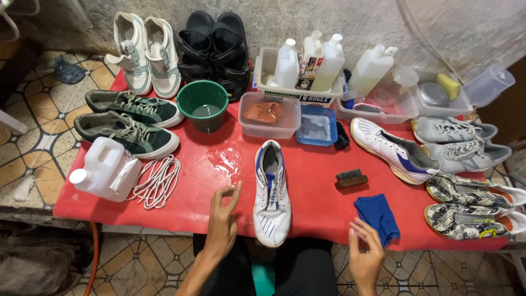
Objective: The person is cleaning the exterior of a white sneaker using a brush and a blue cloth at a workstation.
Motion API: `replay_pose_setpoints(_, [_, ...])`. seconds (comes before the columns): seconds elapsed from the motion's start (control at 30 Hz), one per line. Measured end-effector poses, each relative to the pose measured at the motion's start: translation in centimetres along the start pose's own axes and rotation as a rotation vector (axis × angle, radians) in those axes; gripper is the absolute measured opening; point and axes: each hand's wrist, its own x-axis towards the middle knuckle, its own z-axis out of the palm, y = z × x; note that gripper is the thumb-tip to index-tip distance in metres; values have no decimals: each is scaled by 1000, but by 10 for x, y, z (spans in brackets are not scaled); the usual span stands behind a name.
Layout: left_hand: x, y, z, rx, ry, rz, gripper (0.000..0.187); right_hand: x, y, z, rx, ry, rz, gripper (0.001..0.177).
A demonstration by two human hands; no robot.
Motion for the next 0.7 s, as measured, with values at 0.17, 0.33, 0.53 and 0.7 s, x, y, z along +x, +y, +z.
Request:
replay_pose_setpoints(0.17, [-38, 16, -7, 11, 38, -121, 52, -28, 5, 14, 15, -37, 66, 16])
replay_pose_setpoints(0.33, [-37, 21, 10, 164, 9, -225, 66, -36, -5, 26, -71, -101, -11, 18])
replay_pose_setpoints(0.53, [31, 56, 43, 96, -45, -450, 110, -33, -21, 30, -41, -166, -52, 17])
replay_pose_setpoints(0.7, [61, 30, 85, 126, 47, -410, 83, -41, -30, 28, 4, -297, -107, 18])
